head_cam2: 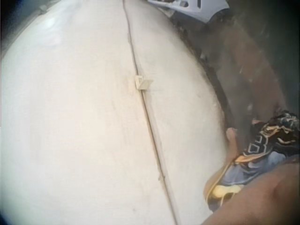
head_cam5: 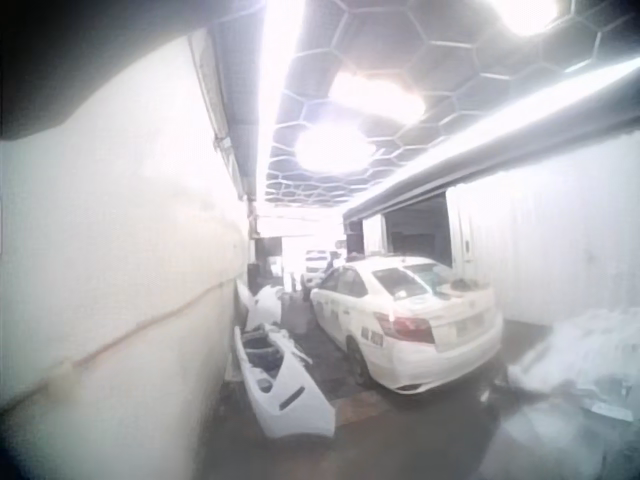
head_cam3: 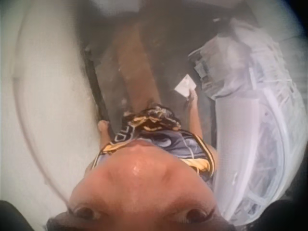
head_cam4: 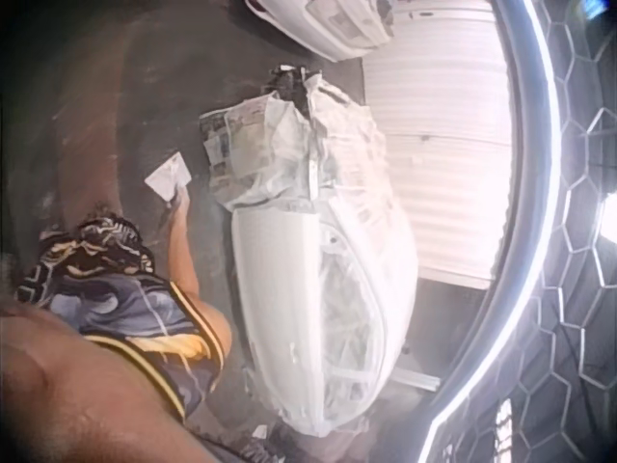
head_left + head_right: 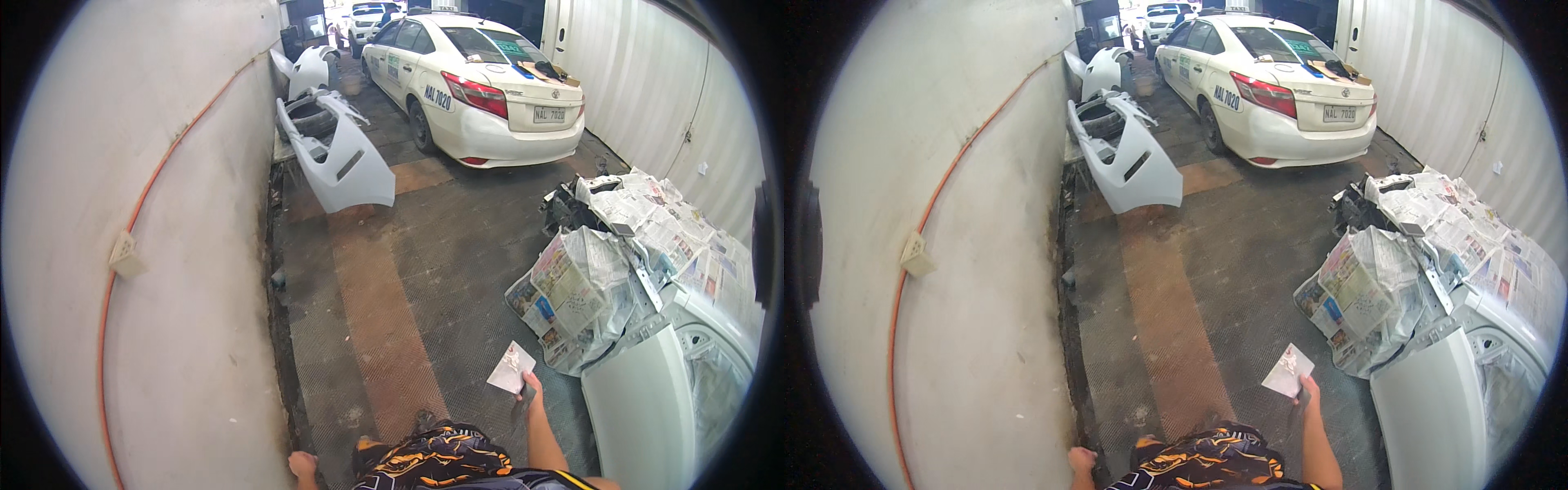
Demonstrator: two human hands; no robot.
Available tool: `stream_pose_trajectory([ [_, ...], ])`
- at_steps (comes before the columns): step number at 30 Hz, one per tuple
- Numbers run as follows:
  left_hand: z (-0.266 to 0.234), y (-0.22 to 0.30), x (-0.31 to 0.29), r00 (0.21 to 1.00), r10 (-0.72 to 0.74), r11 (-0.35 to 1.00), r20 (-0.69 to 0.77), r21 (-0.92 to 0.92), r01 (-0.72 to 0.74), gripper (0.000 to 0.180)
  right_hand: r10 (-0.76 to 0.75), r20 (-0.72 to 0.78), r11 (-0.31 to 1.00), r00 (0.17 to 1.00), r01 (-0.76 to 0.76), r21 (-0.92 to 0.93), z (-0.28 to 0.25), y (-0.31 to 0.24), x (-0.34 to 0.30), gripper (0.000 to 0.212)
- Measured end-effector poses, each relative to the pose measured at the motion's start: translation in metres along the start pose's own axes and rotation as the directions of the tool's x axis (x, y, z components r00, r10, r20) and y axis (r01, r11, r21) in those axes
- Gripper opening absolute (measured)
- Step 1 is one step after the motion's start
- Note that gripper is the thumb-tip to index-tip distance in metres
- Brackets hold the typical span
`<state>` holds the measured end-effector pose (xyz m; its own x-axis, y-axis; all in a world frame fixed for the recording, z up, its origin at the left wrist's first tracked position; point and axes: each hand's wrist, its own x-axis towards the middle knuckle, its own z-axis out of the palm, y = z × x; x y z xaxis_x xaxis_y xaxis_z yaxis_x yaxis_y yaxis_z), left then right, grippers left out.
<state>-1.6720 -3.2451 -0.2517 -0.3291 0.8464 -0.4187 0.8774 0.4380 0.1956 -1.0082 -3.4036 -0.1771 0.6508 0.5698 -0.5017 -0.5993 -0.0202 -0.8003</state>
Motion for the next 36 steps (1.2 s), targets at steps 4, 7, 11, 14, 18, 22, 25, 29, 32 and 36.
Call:
stream_pose_trajectory([
  [4, -0.015, 0.122, 0.044, 0.998, 0.063, 0.998, 0.031, 0.027, -0.064, 0.017, -0.083, 0.04, 0.981, 0.996, 0.075, 0.181, -0.002, -0.023, 0.027, 0.046],
  [7, -0.012, 0.202, 0.064, 0.949, 0.258, 0.941, 0.179, 0.176, -0.289, 0.029, -0.142, 0.167, 0.912, 0.976, 0.063, 0.406, 0.023, -0.035, 0.05, 0.043],
  [11, 0.025, 0.266, 0.079, 0.79, 0.31, 0.947, 0.528, -0.244, -0.209, 0.043, -0.204, 0.193, 0.875, 0.96, 0.091, 0.475, 0.073, -0.067, 0.107, 0.043],
  [14, 0.06, 0.315, 0.111, 0.789, 0.264, 0.909, 0.554, 0.132, -0.396, 0.049, -0.283, 0.232, 0.885, 0.931, 0.161, 0.436, 0.107, -0.101, 0.156, 0.047],
  [18, 0.055, 0.411, 0.169, 0.646, 0.007, 0.998, 0.763, 0.039, -0.058, 0.05, -0.297, 0.057, 0.859, 0.953, 0.24, 0.452, 0.16, -0.159, 0.227, 0.042],
  [22, -0.003, 0.59, 0.22, 0.459, 0.055, 0.897, 0.887, -0.246, 0.368, 0.051, -0.337, 0.015, 0.823, 0.941, 0.287, 0.49, 0.216, -0.224, 0.298, 0.04],
  [25, -0.078, 0.728, 0.255, 0.497, 0.224, 0.773, 0.838, -0.463, 0.433, 0.044, -0.395, 0.059, 0.863, 0.917, 0.348, 0.366, 0.243, -0.267, 0.337, 0.047],
  [29, -0.141, 0.932, 0.299, 0.603, 0.643, 0.433, 0.473, -0.873, 0.224, 0.041, -0.328, -0.114, 0.872, 0.938, 0.347, 0.346, 0.276, -0.302, 0.4, 0.041],
  [32, -0.154, 1.059, 0.312, 0.59, 0.701, 0.264, 0.401, -0.914, 0.307, 0.034, -0.298, -0.051, 0.862, 0.953, 0.292, 0.415, 0.298, -0.325, 0.47, 0.036],
  [36, -0.113, 1.181, 0.296, 0.547, 0.804, 0.233, 0.232, -0.97, 0.069, 0.029, -0.323, 0.078, 0.897, 0.943, 0.279, 0.343, 0.33, -0.377, 0.601, 0.035],
])
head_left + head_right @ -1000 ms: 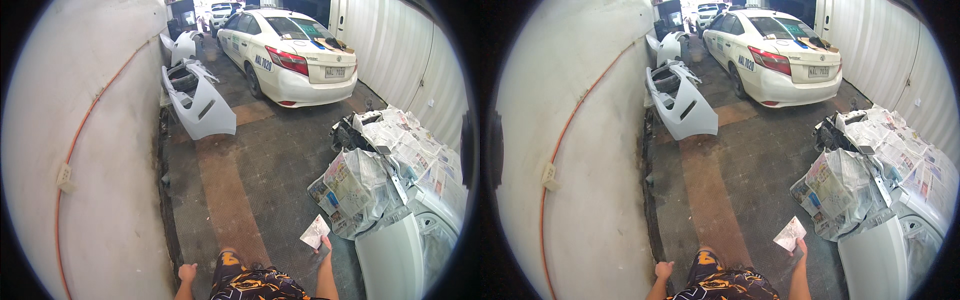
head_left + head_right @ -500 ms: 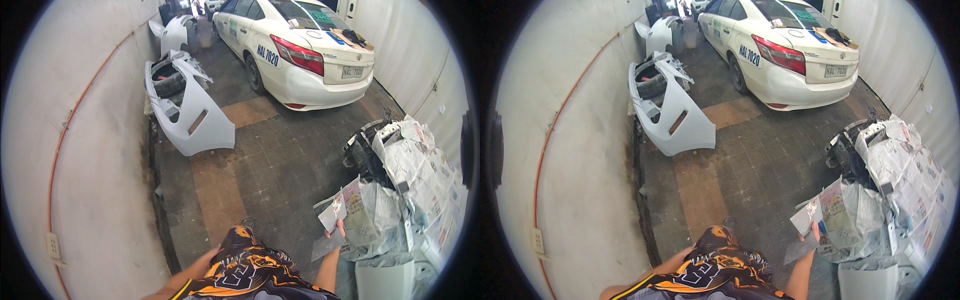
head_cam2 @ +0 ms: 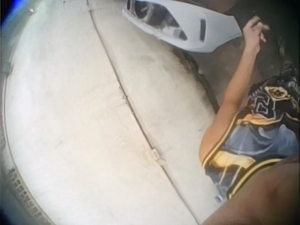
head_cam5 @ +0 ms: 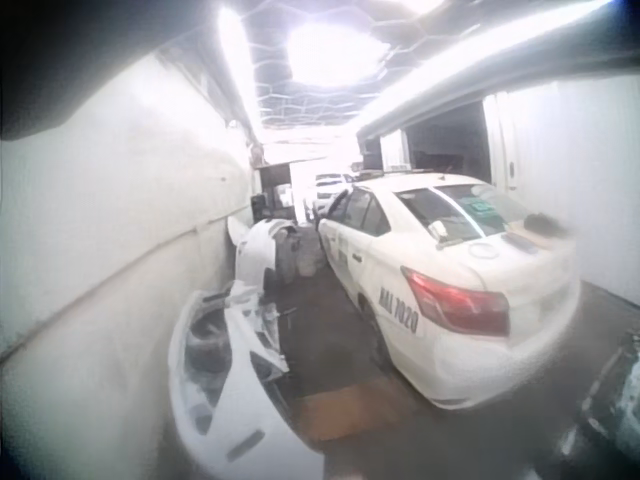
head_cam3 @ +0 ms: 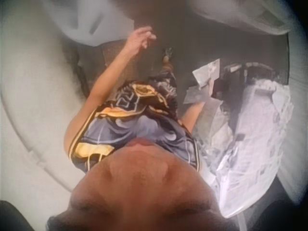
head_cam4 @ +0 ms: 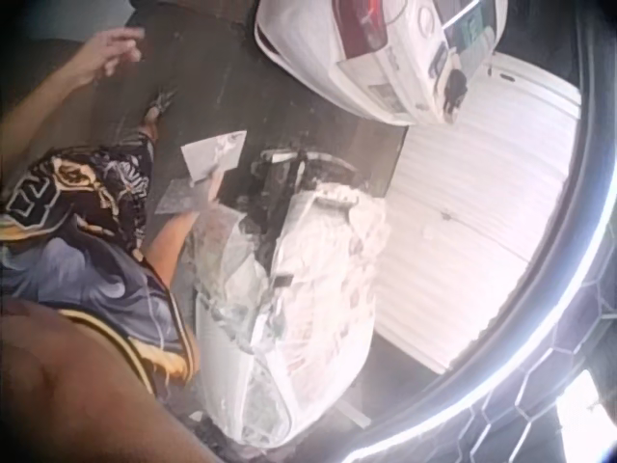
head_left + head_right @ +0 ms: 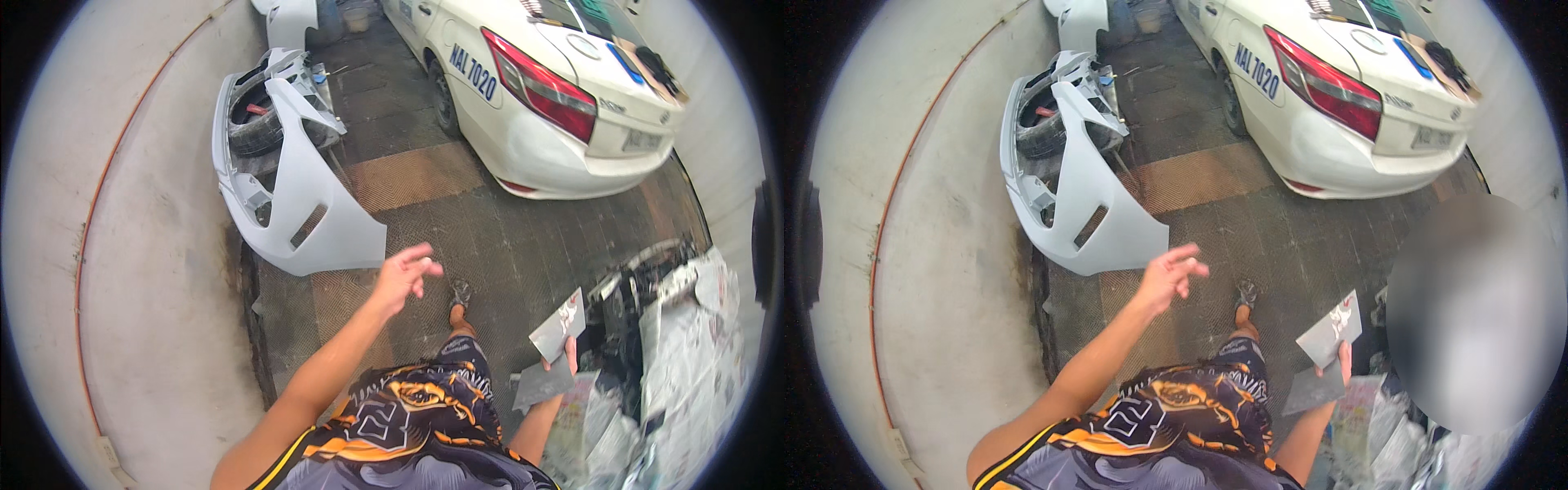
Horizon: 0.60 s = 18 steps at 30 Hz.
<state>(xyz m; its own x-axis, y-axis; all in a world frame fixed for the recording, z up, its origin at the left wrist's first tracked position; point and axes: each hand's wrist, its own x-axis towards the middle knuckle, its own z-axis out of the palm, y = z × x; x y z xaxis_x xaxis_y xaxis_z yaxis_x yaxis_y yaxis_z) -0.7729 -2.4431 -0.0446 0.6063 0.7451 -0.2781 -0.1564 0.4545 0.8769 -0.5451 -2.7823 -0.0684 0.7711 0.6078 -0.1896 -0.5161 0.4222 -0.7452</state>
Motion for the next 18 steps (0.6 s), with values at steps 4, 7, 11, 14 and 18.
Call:
stream_pose_trajectory([
  [4, 0.026, -0.018, 0.07, 0.927, -0.308, 0.867, -0.216, 0.338, 0.367, 0.042, 0.101, 0.056, 0.992, 0.993, -0.096, -0.088, 0.059, -0.01, 0.156, 0.04],
  [7, 0.03, -0.022, 0.107, 0.893, -0.227, 0.954, -0.389, 0.095, 0.284, 0.036, 0.201, 0.011, 0.948, 0.98, -0.191, -0.256, 0.129, -0.022, 0.259, 0.044],
  [11, -0.013, -0.003, 0.164, 0.881, -0.221, 0.949, -0.418, 0.115, 0.293, 0.037, 0.318, 0.239, 0.909, 0.917, -0.223, -0.352, 0.213, -0.026, 0.372, 0.047],
  [14, -0.04, 0.005, 0.214, 0.81, -0.245, 0.957, -0.532, 0.0, 0.29, 0.039, 0.383, 0.232, 0.842, 0.894, -0.235, -0.486, 0.257, 0.001, 0.454, 0.043],
  [18, -0.06, 0.014, 0.313, 0.771, -0.267, 0.952, -0.578, -0.037, 0.303, 0.034, 0.429, 0.284, 0.806, 0.857, -0.222, -0.549, 0.316, 0.052, 0.56, 0.04],
])
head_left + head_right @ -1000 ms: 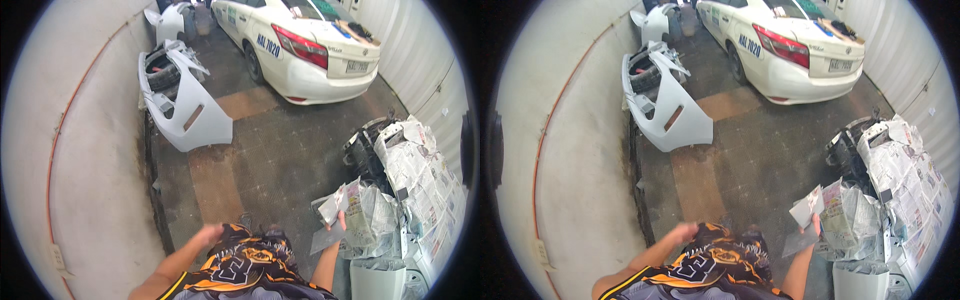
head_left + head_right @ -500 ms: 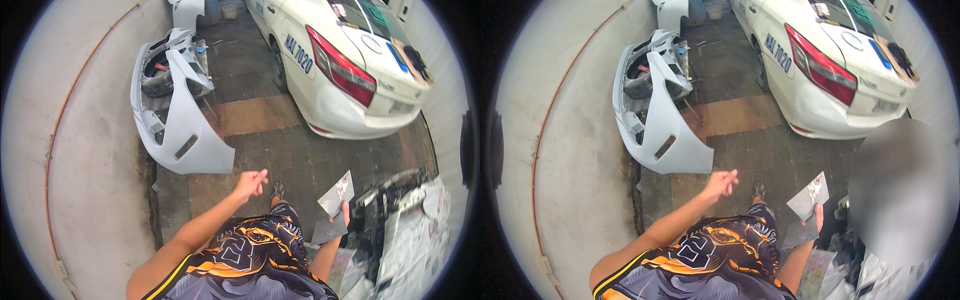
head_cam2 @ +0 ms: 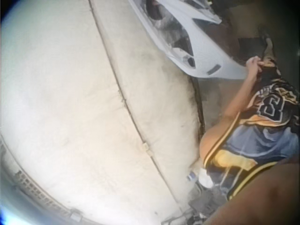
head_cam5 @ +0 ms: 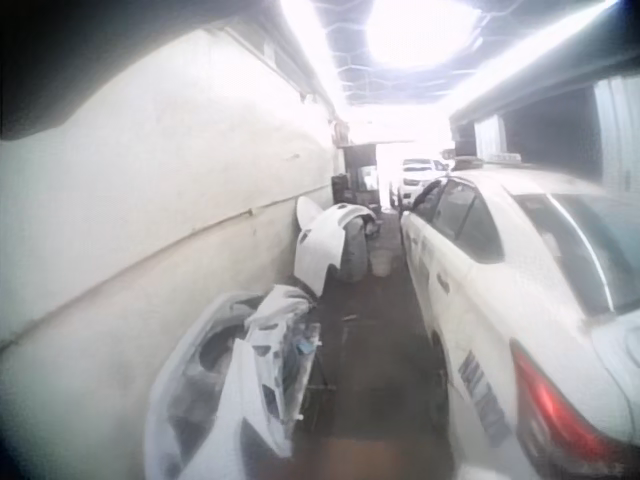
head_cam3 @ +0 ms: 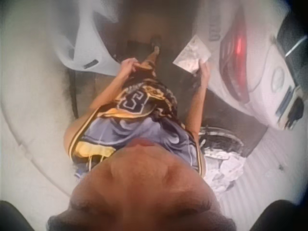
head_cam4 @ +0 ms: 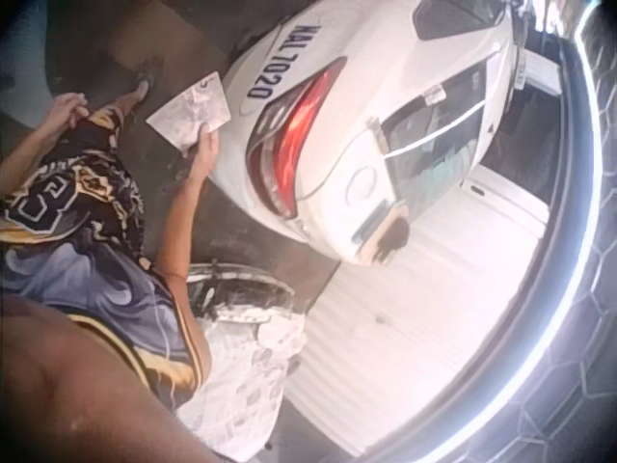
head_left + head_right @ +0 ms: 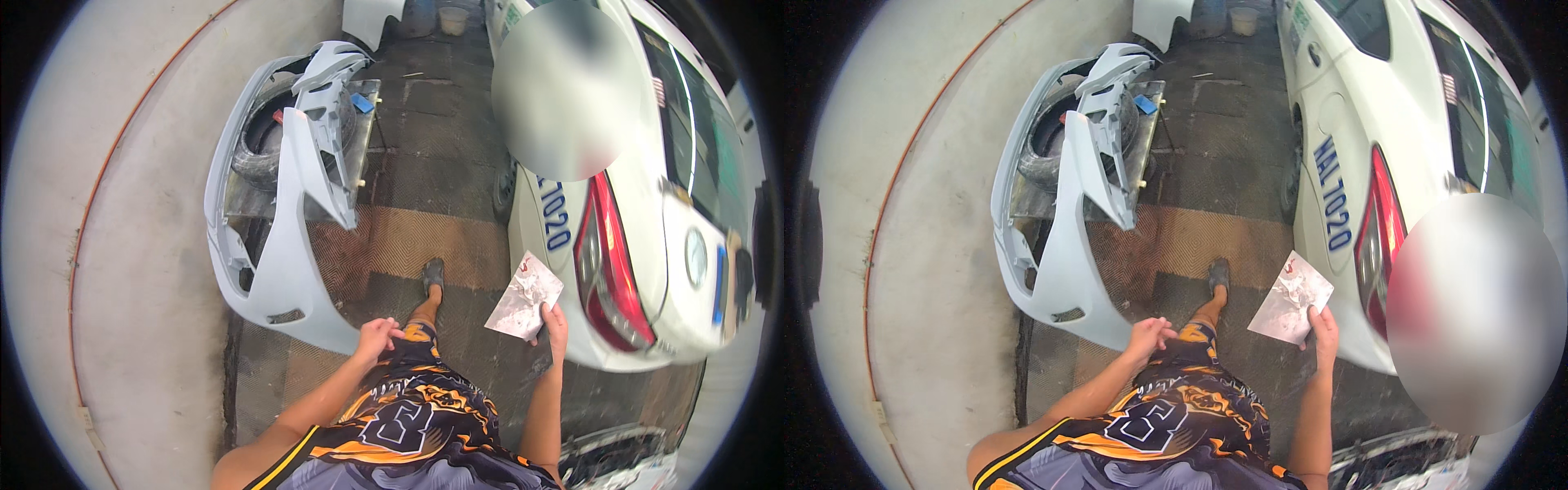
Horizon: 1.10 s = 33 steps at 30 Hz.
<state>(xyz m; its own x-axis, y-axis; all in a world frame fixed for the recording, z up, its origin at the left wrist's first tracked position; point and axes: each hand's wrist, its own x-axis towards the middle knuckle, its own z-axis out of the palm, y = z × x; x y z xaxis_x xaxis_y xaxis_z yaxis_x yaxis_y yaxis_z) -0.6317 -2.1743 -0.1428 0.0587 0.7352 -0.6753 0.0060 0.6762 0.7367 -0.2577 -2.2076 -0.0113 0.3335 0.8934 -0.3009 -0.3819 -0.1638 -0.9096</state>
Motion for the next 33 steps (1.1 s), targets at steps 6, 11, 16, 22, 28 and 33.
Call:
stream_pose_trajectory([
  [6, 0.073, 0.146, 0.143, 0.973, 0.169, 0.979, 0.157, 0.085, -0.184, 0.029, 0.016, -0.053, 0.993, 0.998, -0.01, 0.118, 0.059, -0.061, 0.168, 0.042],
  [11, 0.13, 0.31, 0.236, 0.877, 0.439, 0.838, 0.195, 0.262, -0.478, 0.03, -0.009, -0.046, 0.978, 0.999, 0.019, 0.21, 0.087, -0.113, 0.286, 0.032],
  [16, 0.181, 0.419, 0.308, 0.846, 0.413, 0.821, 0.337, 0.264, -0.506, 0.032, 0.015, -0.05, 0.955, 0.999, 0.001, 0.296, 0.112, -0.125, 0.42, 0.032],
  [22, 0.227, 0.507, 0.41, 0.789, 0.374, 0.726, 0.487, 0.375, -0.576, 0.034, 0.03, 0.068, 0.942, 0.997, -0.051, 0.331, 0.16, -0.147, 0.614, 0.035],
  [28, 0.219, 0.64, 0.531, 0.76, 0.595, 0.642, 0.261, 0.415, -0.645, 0.027, 0.037, 0.151, 0.923, 0.988, -0.091, 0.375, 0.248, -0.206, 0.802, 0.035],
  [33, 0.172, 0.722, 0.616, 0.935, 0.34, 0.939, 0.105, 0.018, -0.344, 0.029, 0.102, 0.183, 0.939, 0.978, -0.155, 0.306, 0.33, -0.252, 0.913, 0.035],
])
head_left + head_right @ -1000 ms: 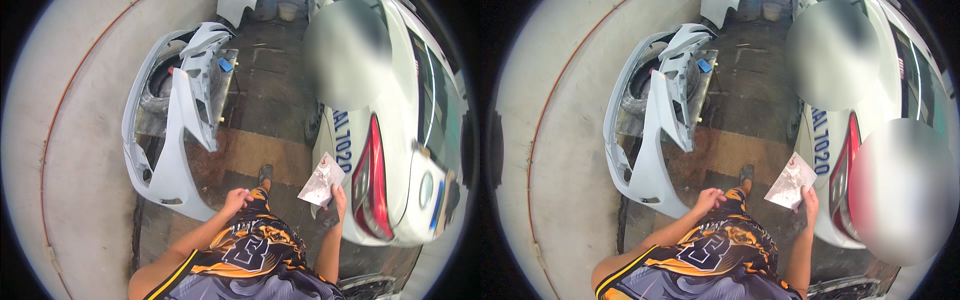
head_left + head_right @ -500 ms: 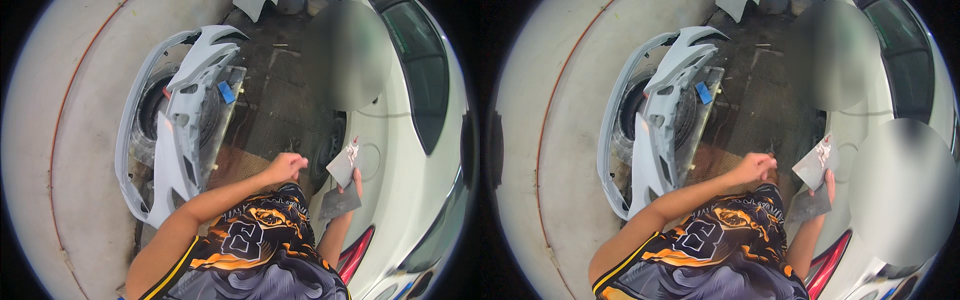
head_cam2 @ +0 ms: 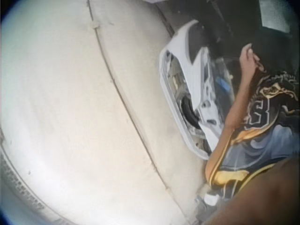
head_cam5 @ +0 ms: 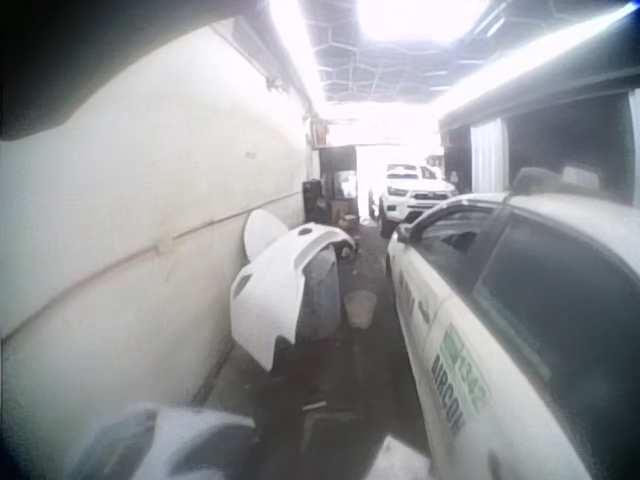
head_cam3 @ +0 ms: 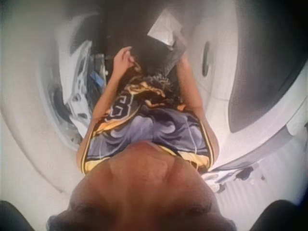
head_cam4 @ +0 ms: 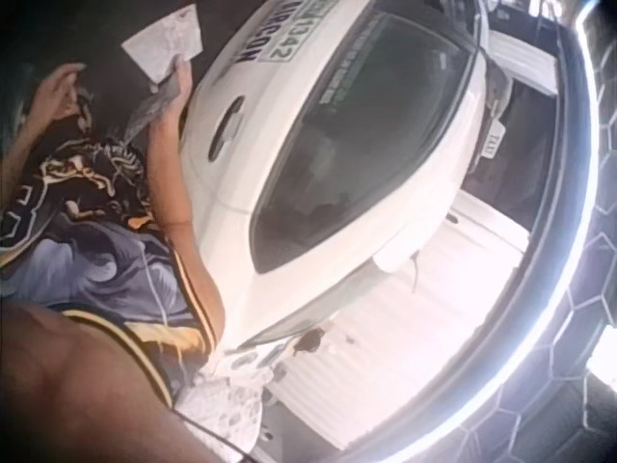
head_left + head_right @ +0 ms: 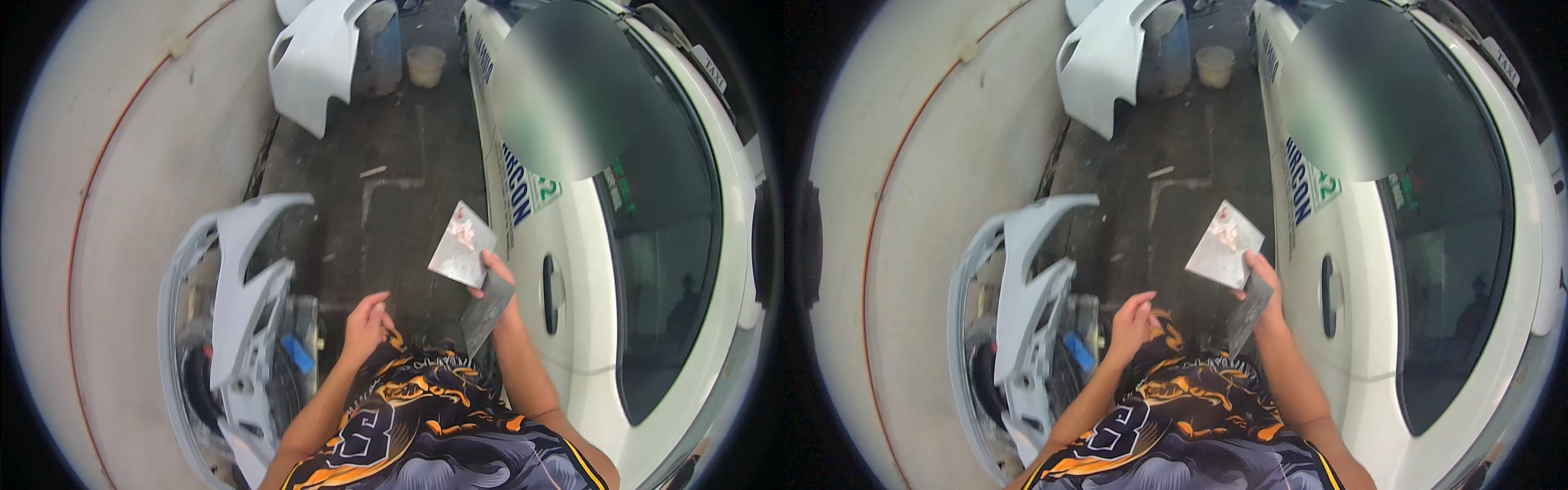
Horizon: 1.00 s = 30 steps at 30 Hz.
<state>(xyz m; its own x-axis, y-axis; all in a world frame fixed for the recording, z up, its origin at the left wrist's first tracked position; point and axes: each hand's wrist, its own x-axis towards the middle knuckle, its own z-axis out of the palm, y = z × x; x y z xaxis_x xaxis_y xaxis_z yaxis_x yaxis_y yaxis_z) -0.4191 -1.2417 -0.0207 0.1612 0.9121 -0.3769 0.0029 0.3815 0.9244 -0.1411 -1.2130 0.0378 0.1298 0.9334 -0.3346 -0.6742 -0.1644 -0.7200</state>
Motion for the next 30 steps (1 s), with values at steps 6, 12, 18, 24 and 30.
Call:
stream_pose_trajectory([
  [6, -0.028, 0.025, 0.151, 0.999, 0.017, 1.0, 0.037, 0.011, -0.018, 0.026, -0.031, -0.005, 0.994, 0.999, 0.032, 0.101, 0.033, -0.017, 0.159, 0.037],
  [12, -0.018, 0.126, 0.341, 0.949, 0.097, 0.988, 0.3, 0.09, -0.129, 0.025, -0.032, -0.174, 0.957, 0.984, 0.08, 0.278, 0.042, -0.052, 0.303, 0.03],
  [18, 0.008, 0.258, 0.476, 0.651, 0.306, 0.743, 0.694, 0.253, -0.619, 0.039, 0.009, -0.245, 0.736, 0.97, 0.16, 0.658, 0.048, -0.09, 0.403, 0.026],
  [24, 0.056, 0.314, 0.579, 0.344, 0.278, 0.6, 0.897, 0.117, -0.791, 0.085, 0.033, -0.192, 0.747, 0.981, 0.103, 0.657, 0.037, -0.113, 0.528, 0.027],
  [30, 0.134, 0.346, 0.73, 0.241, 0.492, 0.268, 0.837, 0.118, -0.956, 0.093, 0.173, -0.092, 0.824, 0.981, -0.092, 0.56, 0.05, -0.168, 0.733, 0.034],
])
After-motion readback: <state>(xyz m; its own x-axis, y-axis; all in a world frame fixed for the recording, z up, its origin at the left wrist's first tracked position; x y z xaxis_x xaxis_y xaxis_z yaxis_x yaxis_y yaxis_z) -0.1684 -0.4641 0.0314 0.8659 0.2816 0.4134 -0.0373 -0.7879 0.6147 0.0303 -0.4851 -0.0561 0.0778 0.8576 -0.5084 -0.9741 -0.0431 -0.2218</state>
